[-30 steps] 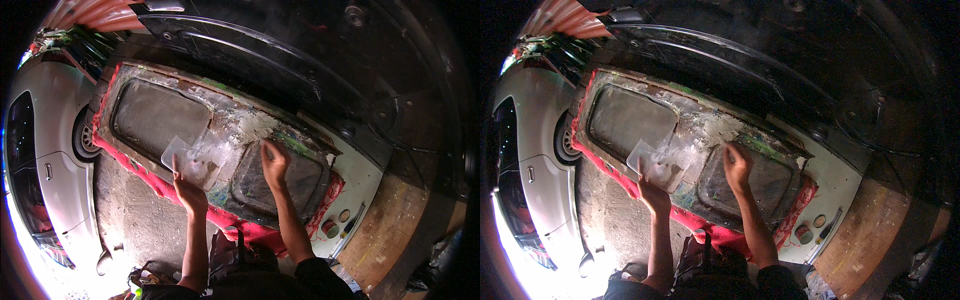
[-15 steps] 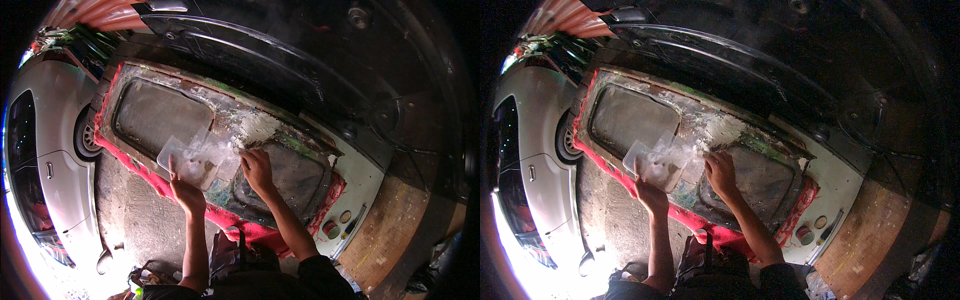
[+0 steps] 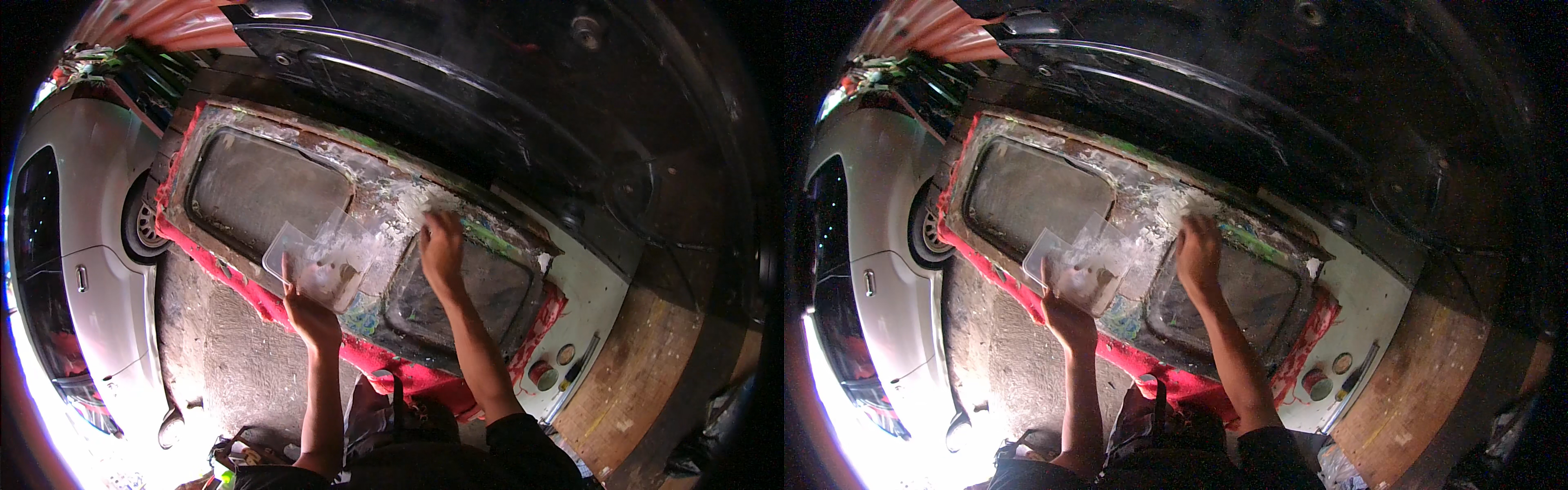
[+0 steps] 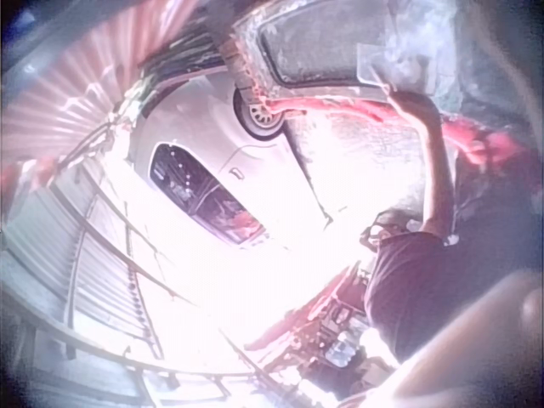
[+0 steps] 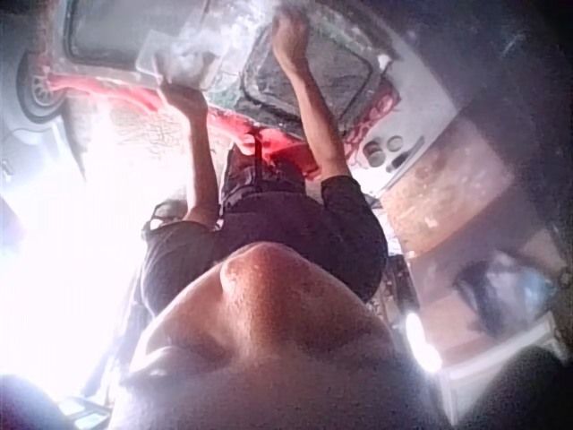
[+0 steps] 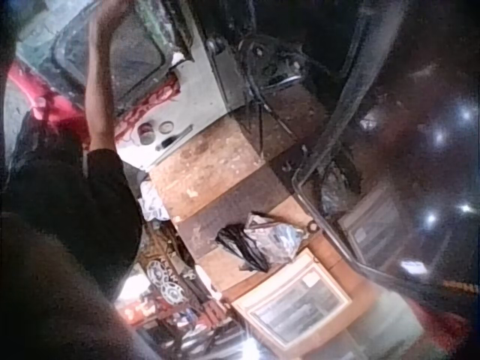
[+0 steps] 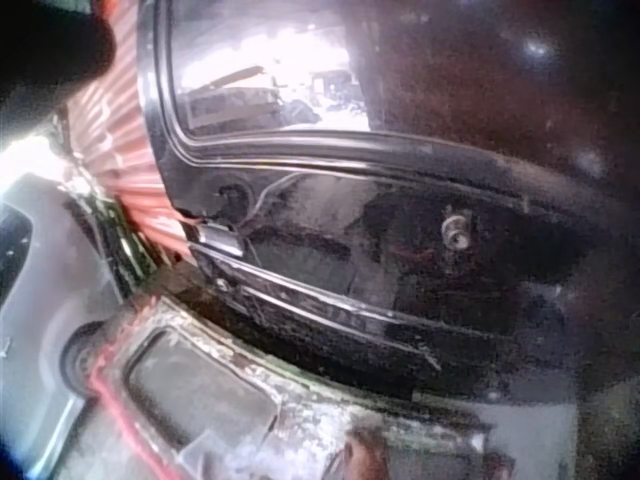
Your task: The person scoops a white paste from a plastic container using a small spatula and spreads it onto a red car door panel. They repeatedly apply and smooth the filler across the surface, occasionally dipping the spatula into a small can to add more material.
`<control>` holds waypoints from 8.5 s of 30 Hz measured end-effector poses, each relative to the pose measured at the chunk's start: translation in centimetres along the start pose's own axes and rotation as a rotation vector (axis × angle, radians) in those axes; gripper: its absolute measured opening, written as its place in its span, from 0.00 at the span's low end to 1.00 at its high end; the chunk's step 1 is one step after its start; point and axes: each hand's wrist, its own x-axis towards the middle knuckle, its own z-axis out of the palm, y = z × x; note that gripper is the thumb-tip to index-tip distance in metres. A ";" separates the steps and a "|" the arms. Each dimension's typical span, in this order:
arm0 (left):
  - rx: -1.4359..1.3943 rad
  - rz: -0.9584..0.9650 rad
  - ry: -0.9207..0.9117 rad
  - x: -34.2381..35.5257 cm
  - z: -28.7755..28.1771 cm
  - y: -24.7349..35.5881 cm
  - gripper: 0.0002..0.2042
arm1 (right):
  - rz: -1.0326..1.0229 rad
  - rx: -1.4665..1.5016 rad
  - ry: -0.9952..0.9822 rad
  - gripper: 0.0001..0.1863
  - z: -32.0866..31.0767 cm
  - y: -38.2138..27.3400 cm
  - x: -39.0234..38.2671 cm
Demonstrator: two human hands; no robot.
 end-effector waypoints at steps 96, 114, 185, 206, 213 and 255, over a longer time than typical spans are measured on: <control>-0.266 -0.210 -0.552 -3.8 2.4 10.1 0.34 | 0.186 0.874 -0.270 0.06 -15.1 -13.3 -1.8; -0.227 -0.244 -0.763 -5.0 2.6 16.9 0.35 | 0.181 0.689 0.079 0.09 -15.4 -23.4 -7.8; 0.160 -0.146 -0.397 -0.3 0.3 5.2 0.31 | 0.724 0.838 0.326 0.08 -4.4 -2.8 -3.7; 0.185 -0.321 -0.635 11.2 1.8 4.7 0.34 | 0.224 -0.136 0.231 0.11 4.8 -4.5 -4.0; 0.165 -0.354 -0.649 11.6 0.9 4.9 0.34 | 0.171 0.029 0.272 0.11 2.6 -6.2 -4.9; 0.174 -0.376 -0.637 12.4 0.1 5.8 0.33 | 0.239 -0.108 0.311 0.12 2.5 -5.4 -2.3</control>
